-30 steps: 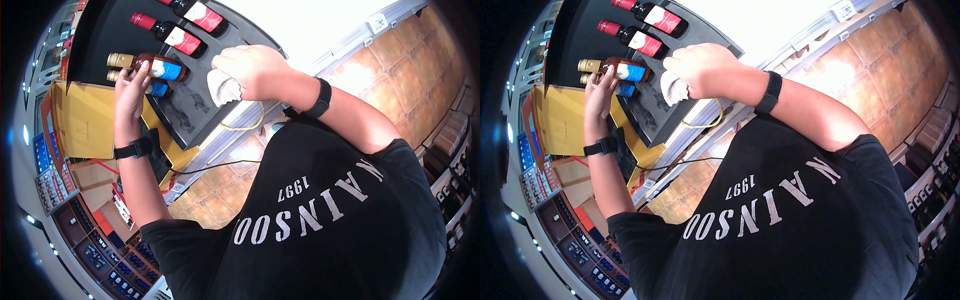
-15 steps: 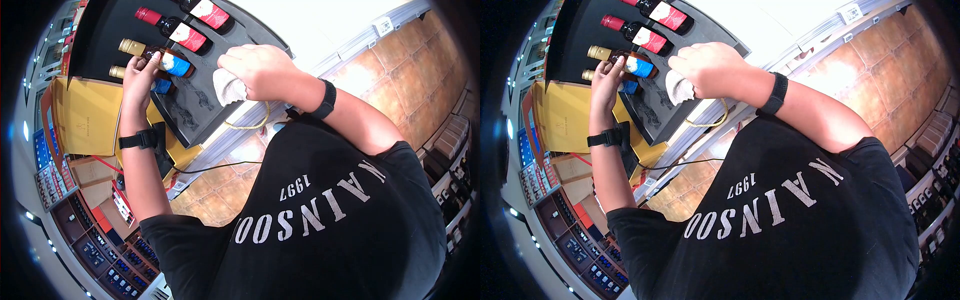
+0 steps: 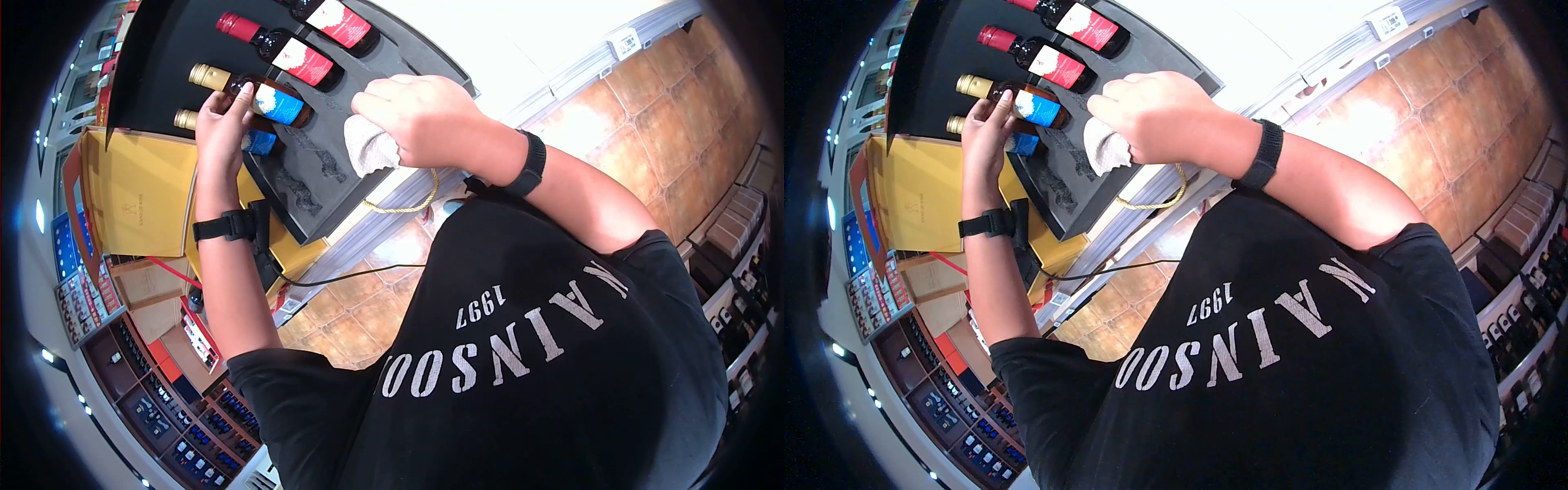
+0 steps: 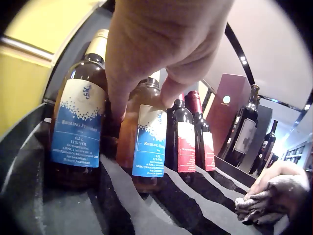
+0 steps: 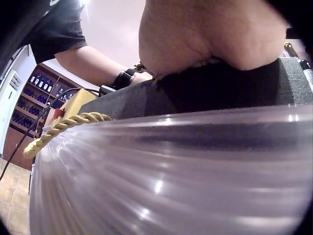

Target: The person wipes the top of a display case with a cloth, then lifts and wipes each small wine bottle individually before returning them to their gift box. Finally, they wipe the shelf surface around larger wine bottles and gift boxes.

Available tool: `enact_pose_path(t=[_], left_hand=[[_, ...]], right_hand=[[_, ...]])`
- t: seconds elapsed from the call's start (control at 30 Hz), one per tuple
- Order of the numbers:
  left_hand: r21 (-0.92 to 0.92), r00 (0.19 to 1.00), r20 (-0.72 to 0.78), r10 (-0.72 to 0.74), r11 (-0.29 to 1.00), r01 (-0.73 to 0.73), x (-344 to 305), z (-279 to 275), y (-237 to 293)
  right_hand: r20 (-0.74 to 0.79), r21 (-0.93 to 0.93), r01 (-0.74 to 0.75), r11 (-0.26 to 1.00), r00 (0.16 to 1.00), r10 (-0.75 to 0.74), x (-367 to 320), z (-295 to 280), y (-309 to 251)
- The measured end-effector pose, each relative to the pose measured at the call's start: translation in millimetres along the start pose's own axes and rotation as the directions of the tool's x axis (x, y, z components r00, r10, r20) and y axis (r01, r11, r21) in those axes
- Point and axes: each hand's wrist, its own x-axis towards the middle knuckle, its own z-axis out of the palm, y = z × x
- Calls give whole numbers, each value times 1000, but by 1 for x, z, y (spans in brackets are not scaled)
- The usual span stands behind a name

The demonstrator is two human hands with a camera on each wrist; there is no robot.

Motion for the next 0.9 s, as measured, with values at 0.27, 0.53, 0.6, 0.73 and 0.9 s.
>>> enact_pose_path(t=[0.27, 0.53, 0.6, 0.73, 0.9], left_hand=[[51, 998, -24, 55, 997, -54, 16, 0, -15], [102, 994, -74, 80, 992, -72, 3, 11, -3], [83, 990, -100, 100, 992, -92, -4, 14, 0], [288, 971, -156, 179, 949, -129, -12, 7, 11], [347, 911, -87, 403, 870, -351, -84, 7, 57]], right_hand=[[22, -34, -8, 999, 1000, 9, 0, 0, -2], [125, -76, -43, 996, 991, 53, 4, -3, -5], [212, -104, -59, 993, 974, 80, 8, -7, -7], [164, -92, -33, 995, 985, 48, 9, -11, -9], [146, -43, -29, 999, 989, 35, 10, -12, -9]])
